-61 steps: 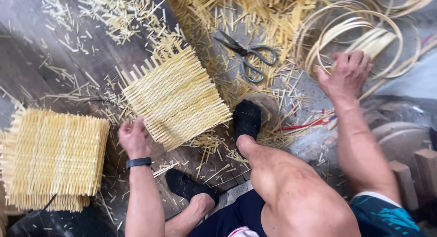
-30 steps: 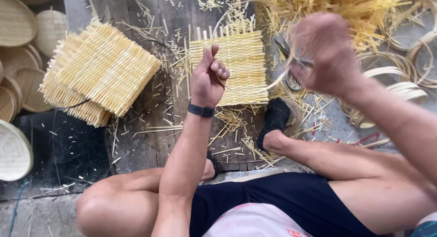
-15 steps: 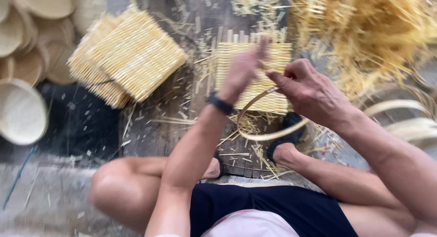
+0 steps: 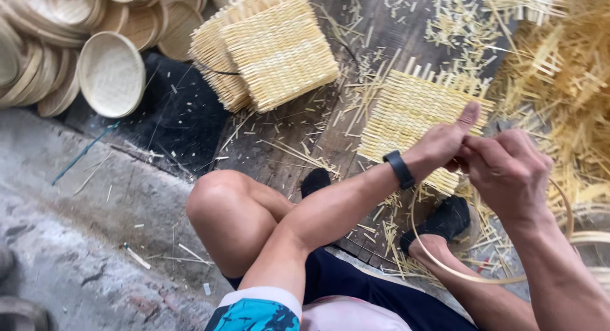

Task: The person weaves a round bamboo basket by placing a circular frame over a woven mat, securing it, and trimming excess strands with shears. They repeat this process for multiple baskets, stacking finished pieces nearby.

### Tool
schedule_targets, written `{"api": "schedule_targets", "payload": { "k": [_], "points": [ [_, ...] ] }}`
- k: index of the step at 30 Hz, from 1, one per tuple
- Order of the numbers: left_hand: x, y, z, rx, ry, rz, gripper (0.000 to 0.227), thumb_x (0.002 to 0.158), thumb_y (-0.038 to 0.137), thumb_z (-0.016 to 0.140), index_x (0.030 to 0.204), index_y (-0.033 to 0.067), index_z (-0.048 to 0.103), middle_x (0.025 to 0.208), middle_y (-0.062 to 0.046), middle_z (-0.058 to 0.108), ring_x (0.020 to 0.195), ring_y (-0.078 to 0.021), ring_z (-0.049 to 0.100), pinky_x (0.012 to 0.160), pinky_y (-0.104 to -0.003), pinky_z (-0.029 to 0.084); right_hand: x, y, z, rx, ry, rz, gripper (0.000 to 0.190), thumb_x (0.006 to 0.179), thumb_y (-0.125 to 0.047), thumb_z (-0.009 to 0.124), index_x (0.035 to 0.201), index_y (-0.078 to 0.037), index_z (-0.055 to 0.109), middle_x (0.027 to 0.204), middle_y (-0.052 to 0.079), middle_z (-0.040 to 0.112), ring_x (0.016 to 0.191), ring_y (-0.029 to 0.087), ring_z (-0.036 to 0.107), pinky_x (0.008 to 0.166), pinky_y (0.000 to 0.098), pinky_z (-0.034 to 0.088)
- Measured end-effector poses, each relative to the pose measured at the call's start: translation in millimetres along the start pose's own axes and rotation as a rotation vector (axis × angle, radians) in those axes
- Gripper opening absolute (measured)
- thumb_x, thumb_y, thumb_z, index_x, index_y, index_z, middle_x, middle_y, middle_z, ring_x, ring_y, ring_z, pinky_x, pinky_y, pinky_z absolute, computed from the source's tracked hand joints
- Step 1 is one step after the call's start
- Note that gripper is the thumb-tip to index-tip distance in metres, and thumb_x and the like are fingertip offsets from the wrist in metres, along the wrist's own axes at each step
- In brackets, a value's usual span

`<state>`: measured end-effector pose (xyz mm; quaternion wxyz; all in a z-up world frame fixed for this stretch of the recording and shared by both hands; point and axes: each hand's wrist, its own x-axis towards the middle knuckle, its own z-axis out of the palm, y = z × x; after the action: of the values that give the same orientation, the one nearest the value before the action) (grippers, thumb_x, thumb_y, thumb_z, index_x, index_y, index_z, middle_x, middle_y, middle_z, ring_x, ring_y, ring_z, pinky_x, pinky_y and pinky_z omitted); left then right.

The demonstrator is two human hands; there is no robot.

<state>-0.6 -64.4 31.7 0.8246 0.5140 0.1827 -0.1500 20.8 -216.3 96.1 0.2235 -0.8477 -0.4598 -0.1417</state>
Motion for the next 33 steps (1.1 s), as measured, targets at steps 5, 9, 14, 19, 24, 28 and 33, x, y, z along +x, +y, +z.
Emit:
{"api": "schedule_targets", "payload": {
  "k": [5, 9, 14, 19, 24, 28, 33],
  "points": [
    [13, -7, -26, -0.006, -0.095, 0.202, 0.062, 0.089, 0.066, 0.055, 0.085, 0.0079, 0.076, 0.076, -0.008, 0.072, 0.064, -0.0138, 0.066, 0.055, -0.028, 0.052, 0, 36, -6, 0.192, -0.061, 0.281, 0.028, 0.105, -0.026, 0.081, 0.112, 0.000, 0.071, 0.098, 0.007, 0.070, 0.087, 0.015, 0.069, 0.076, 0.0302, 0.058],
    [20, 6, -83, -0.478, -0.030, 0.462, 0.048, 0.100, 0.053, 0.059, 0.101, 0.0073, 0.074, 0.096, -0.006, 0.073, 0.076, -0.0119, 0.060, 0.071, -0.027, 0.051, -4, 59, -20, 1.240, 0.104, 0.851, 0.051, 0.111, -0.051, 0.058, 0.126, -0.003, 0.066, 0.099, 0.005, 0.069, 0.091, 0.018, 0.070, 0.089, 0.0374, 0.062],
    [3, 28, -109, -0.604, -0.097, 0.278, 0.034, 0.098, 0.037, 0.064, 0.085, 0.0066, 0.068, 0.081, -0.011, 0.072, 0.070, -0.0179, 0.066, 0.063, -0.032, 0.053, -23, 71, 20, 1.636, 0.129, 0.971, 0.039, 0.110, -0.042, 0.065, 0.112, -0.003, 0.068, 0.075, 0.001, 0.053, 0.070, 0.014, 0.054, 0.064, 0.0299, 0.047],
    [-1, 34, -104, -0.263, -0.030, 0.079, 0.030, 0.099, 0.030, 0.067, 0.076, 0.0108, 0.065, 0.068, -0.007, 0.067, 0.058, -0.0144, 0.058, 0.052, -0.028, 0.046, -28, 82, 39, 1.589, -0.008, 1.198, 0.044, 0.104, -0.039, 0.071, 0.071, -0.011, 0.061, 0.053, -0.002, 0.043, 0.046, 0.010, 0.040, 0.041, 0.0243, 0.030],
    [10, 8, -105, -0.303, -0.037, 0.046, 0.036, 0.098, 0.031, 0.070, 0.069, 0.0155, 0.057, 0.060, -0.001, 0.059, 0.051, -0.0133, 0.053, 0.049, -0.028, 0.044, -30, 87, 42, 1.453, 0.017, 1.167, 0.052, 0.105, -0.038, 0.073, 0.063, -0.017, 0.049, 0.054, -0.004, 0.041, 0.044, 0.009, 0.036, 0.037, 0.0246, 0.026],
    [21, -11, -112, -0.325, 0.081, 0.108, 0.037, 0.100, 0.037, 0.068, 0.074, 0.0132, 0.058, 0.063, -0.002, 0.060, 0.052, -0.0141, 0.054, 0.052, -0.029, 0.046, -29, 83, 40, 1.387, 0.054, 1.117, 0.035, 0.107, -0.032, 0.061, 0.088, -0.005, 0.073, 0.064, 0.000, 0.058, 0.052, 0.011, 0.052, 0.049, 0.0245, 0.049],
    [42, -47, -128, -0.350, 0.381, 0.246, 0.031, 0.094, 0.044, 0.070, 0.101, 0.0140, 0.073, 0.056, 0.005, 0.052, 0.048, -0.0059, 0.046, 0.045, -0.023, 0.039, -29, 83, 68, 0.887, 0.030, 1.300, 0.011, 0.092, -0.010, 0.073, 0.101, -0.005, 0.069, 0.079, 0.001, 0.072, 0.063, 0.010, 0.067, 0.056, 0.0251, 0.059]
  ]
}}
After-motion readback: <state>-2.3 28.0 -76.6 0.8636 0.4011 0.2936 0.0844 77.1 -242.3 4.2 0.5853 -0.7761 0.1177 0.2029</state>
